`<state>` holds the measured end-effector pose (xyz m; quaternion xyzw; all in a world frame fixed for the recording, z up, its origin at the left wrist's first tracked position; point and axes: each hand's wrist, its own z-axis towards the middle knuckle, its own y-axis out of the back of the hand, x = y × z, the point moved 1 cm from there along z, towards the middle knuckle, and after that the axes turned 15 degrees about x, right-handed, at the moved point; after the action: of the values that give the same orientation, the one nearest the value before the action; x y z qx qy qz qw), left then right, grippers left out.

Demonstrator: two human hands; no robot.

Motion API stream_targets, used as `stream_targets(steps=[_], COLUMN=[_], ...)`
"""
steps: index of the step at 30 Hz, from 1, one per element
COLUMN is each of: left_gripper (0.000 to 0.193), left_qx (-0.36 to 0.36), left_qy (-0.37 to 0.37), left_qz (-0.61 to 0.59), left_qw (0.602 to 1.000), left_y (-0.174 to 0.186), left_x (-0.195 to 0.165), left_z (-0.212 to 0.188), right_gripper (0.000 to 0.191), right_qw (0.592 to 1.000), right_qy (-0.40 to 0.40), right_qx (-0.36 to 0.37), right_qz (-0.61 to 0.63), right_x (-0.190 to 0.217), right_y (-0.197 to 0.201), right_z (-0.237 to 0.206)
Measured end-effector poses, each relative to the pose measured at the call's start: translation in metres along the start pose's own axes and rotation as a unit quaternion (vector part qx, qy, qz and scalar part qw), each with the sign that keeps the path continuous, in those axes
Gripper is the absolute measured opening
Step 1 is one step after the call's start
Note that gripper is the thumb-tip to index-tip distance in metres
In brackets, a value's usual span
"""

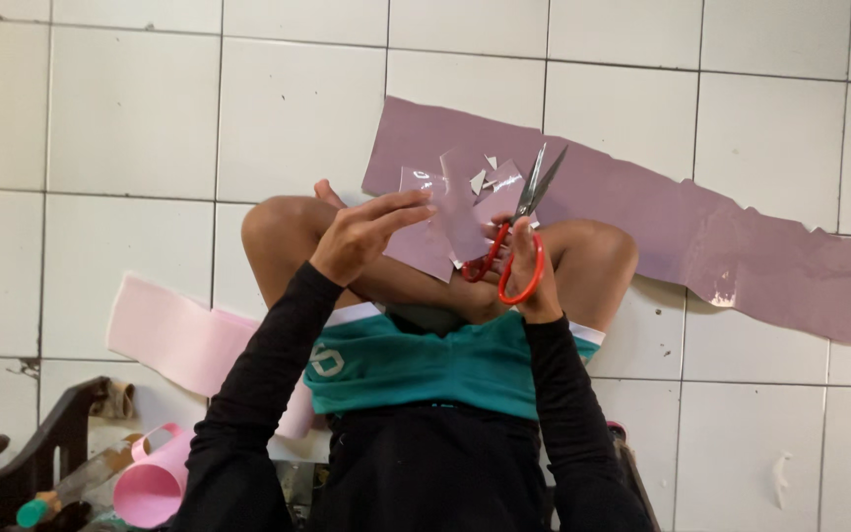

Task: The person sits on the tiled floor holding a pre-cut mauve foam shape and scissors, then lays out long strips of mauve foam and aligns them. The person then cuts decorative branch and flower shapes out of the foam sheets with scissors, working on pieces resting on the floor and on their lap.

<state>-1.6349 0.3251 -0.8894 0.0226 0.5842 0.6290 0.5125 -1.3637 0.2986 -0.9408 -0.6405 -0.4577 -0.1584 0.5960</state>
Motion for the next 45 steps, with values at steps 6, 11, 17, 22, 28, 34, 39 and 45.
stream_targets(steps=[6,11,17,22,28,34,39,45], left_gripper=[0.040,0.070,0.069,0.048,0.053,0.058,0.058,0.056], left_qx=[-0.201,-0.276,-0.227,-0.217,-0.261,-0.261,-0.273,-0.262], left_qy=[0.105,0.127,0.155,0.244,0.213,0.183,0.175,0.180], left_qz=[-0.200,-0.523,-0.480,-0.395,-0.408,-0.425,-0.488,-0.488], left_qw=[0.953,0.796,0.833,0.859,0.849,0.847,0.810,0.813], left_y=[0.001,-0.037,-0.049,-0.032,0.002,-0.013,-0.016,-0.011], left_x=[-0.031,-0.070,-0.074,-0.041,-0.009,-0.039,-0.051,-0.056], left_z=[0.021,0.038,0.053,0.062,0.059,0.049,0.048,0.051], right_gripper=[0.042,0.042,0.044,0.039,0.050,0.061,0.061,0.060], right_qw=[0.953,0.931,0.927,0.979,0.926,0.910,0.907,0.905], right_qy=[0.182,0.239,0.265,0.186,-0.056,0.017,0.008,0.005], right_qx=[-0.083,-0.130,-0.131,-0.025,0.017,0.081,0.080,0.067], right_qz=[-0.226,-0.241,-0.231,-0.077,-0.372,-0.407,-0.413,-0.420], right_x=[0.021,0.028,0.014,-0.013,-0.018,0.023,0.034,0.035], right_y=[-0.031,-0.052,-0.041,-0.017,-0.045,-0.082,-0.095,-0.096], right_z=[0.016,0.019,0.020,0.008,-0.037,-0.024,-0.023,-0.025])
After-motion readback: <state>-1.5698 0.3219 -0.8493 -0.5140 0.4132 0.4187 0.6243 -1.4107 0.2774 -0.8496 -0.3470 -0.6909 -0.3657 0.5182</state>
